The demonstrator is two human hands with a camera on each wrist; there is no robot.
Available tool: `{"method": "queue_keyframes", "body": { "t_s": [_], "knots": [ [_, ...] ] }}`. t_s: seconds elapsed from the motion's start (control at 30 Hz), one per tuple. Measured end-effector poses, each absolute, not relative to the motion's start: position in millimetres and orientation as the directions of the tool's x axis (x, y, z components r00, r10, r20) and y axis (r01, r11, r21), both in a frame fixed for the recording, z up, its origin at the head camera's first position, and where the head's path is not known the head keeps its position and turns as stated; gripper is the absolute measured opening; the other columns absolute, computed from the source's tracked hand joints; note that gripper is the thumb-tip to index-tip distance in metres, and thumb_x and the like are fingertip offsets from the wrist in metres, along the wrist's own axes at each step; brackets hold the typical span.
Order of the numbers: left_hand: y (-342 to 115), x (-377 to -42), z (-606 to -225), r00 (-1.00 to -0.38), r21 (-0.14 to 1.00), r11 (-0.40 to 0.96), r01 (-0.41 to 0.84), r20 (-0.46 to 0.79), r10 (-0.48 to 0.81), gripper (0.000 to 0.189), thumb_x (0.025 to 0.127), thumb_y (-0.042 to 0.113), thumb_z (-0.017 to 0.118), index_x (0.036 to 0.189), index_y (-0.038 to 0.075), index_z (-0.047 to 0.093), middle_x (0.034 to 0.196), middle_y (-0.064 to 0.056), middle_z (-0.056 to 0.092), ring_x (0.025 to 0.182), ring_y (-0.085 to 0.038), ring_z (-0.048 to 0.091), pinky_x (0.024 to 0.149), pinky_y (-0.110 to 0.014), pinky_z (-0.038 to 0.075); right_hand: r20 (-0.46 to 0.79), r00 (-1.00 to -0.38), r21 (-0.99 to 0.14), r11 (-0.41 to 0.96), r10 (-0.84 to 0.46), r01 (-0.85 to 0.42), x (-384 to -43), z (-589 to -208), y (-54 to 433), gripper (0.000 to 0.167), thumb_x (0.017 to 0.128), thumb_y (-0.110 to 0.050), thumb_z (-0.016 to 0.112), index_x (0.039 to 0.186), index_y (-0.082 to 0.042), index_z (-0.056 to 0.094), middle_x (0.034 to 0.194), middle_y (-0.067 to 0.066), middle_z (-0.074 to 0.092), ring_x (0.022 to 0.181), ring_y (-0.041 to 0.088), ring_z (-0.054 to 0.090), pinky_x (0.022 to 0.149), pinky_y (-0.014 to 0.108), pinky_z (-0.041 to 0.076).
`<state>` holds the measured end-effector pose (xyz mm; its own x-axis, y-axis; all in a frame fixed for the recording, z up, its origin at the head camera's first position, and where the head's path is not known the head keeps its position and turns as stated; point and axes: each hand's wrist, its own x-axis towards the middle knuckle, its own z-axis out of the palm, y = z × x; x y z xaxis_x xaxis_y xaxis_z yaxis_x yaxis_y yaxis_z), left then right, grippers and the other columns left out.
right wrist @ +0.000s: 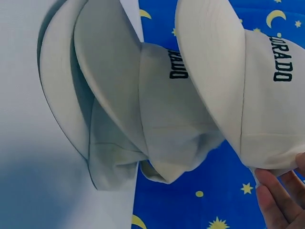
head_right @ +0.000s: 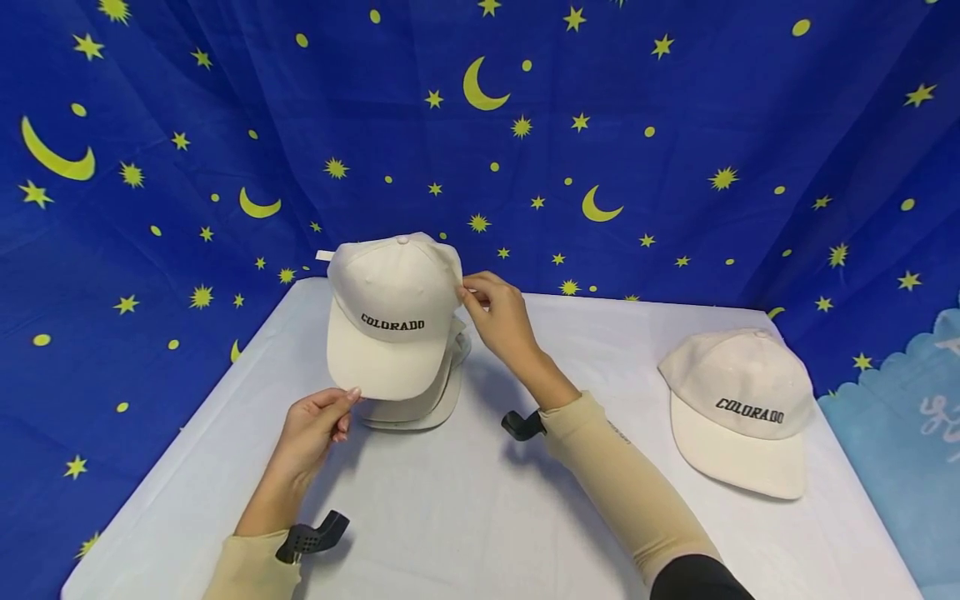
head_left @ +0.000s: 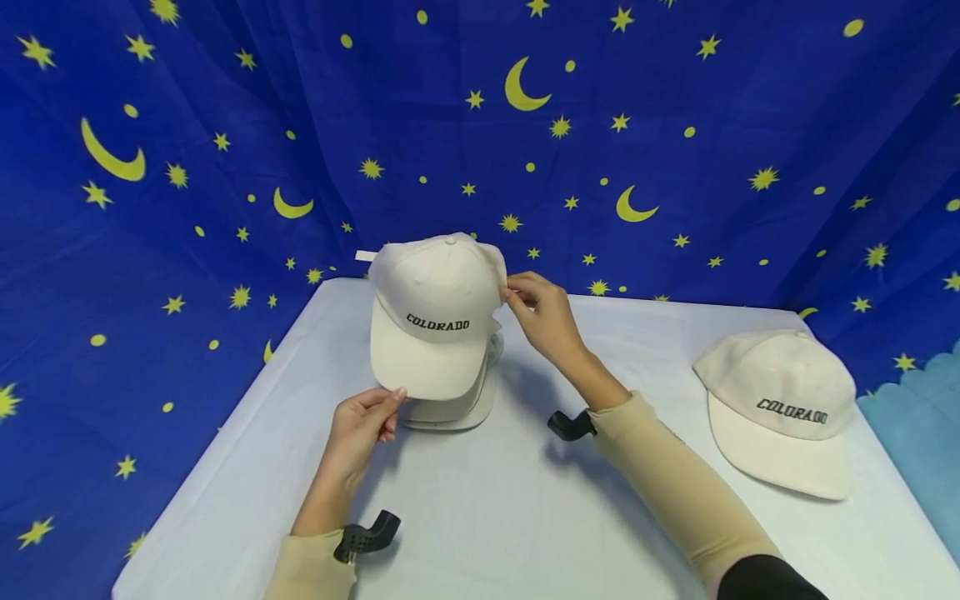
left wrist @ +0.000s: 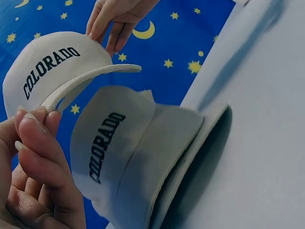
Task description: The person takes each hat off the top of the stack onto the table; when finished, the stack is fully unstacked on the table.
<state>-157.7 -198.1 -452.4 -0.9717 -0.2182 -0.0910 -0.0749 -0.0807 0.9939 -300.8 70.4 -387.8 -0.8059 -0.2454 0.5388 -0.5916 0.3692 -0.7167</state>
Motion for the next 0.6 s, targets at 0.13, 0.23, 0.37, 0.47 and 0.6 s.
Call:
{"method": "queue_keyframes", "body": {
  "t_s": [0.13, 0.23, 0.37, 0.47, 0.6],
  "knots": [
    [-191, -155, -450, -0.979, 0.994, -0.083, -0.068, -0.083, -0.188, 0.023, 0.097, 0.012, 0.072, 0.092, -0.010, 0.071, 0.053, 0.001, 0.053, 0.046, -0.007, 0.048, 0.044, -0.019, 0.043, 0.545, -0.808, -0.721, 0.366, -0.223, -0.588, -300, -386, 76, 0.022, 0.103, -0.018, 0.064, 0.113, -0.002, 0.075, 0.112, 0.006, 0.071, 0.091, 0.018, 0.070, 0.083, 0.036, 0.058],
    [-185, -154, -450, -0.984, 0.992, -0.113, -0.063, -0.081, -0.160, 0.022, 0.097, 0.011, 0.071, 0.091, -0.010, 0.071, 0.052, 0.001, 0.053, 0.046, -0.007, 0.047, 0.044, -0.019, 0.042, 0.551, -0.808, -0.722, 0.365, -0.210, -0.587, -299, -386, 81, 0.022, 0.103, -0.018, 0.064, 0.114, -0.002, 0.075, 0.111, 0.007, 0.071, 0.090, 0.020, 0.071, 0.081, 0.037, 0.058],
    [-179, -153, -450, -0.990, 0.986, -0.157, -0.062, -0.081, -0.118, 0.021, 0.097, 0.009, 0.070, 0.088, -0.010, 0.070, 0.052, 0.001, 0.053, 0.045, -0.008, 0.047, 0.043, -0.019, 0.041, 0.547, -0.813, -0.726, 0.371, -0.197, -0.579, -297, -387, 89, 0.023, 0.103, -0.019, 0.065, 0.115, -0.003, 0.074, 0.112, 0.006, 0.072, 0.090, 0.019, 0.073, 0.078, 0.038, 0.058],
    [-175, -153, -450, -0.992, 0.982, -0.180, -0.063, -0.081, -0.094, 0.020, 0.097, 0.006, 0.069, 0.086, -0.010, 0.069, 0.051, 0.001, 0.052, 0.044, -0.008, 0.047, 0.042, -0.018, 0.040, 0.547, -0.816, -0.731, 0.367, -0.188, -0.575, -296, -390, 95, 0.022, 0.103, -0.019, 0.064, 0.115, -0.004, 0.074, 0.111, 0.005, 0.072, 0.090, 0.018, 0.074, 0.077, 0.037, 0.059],
    [-172, -153, -449, -0.995, 0.983, -0.170, -0.070, -0.081, -0.058, 0.017, 0.097, 0.003, 0.066, 0.083, -0.006, 0.068, 0.051, 0.001, 0.052, 0.044, -0.007, 0.047, 0.042, -0.018, 0.040, 0.561, -0.808, -0.734, 0.344, -0.179, -0.586, -294, -391, 102, 0.021, 0.102, -0.017, 0.065, 0.115, -0.003, 0.075, 0.109, 0.004, 0.072, 0.089, 0.017, 0.074, 0.076, 0.035, 0.059]
  ]
}}
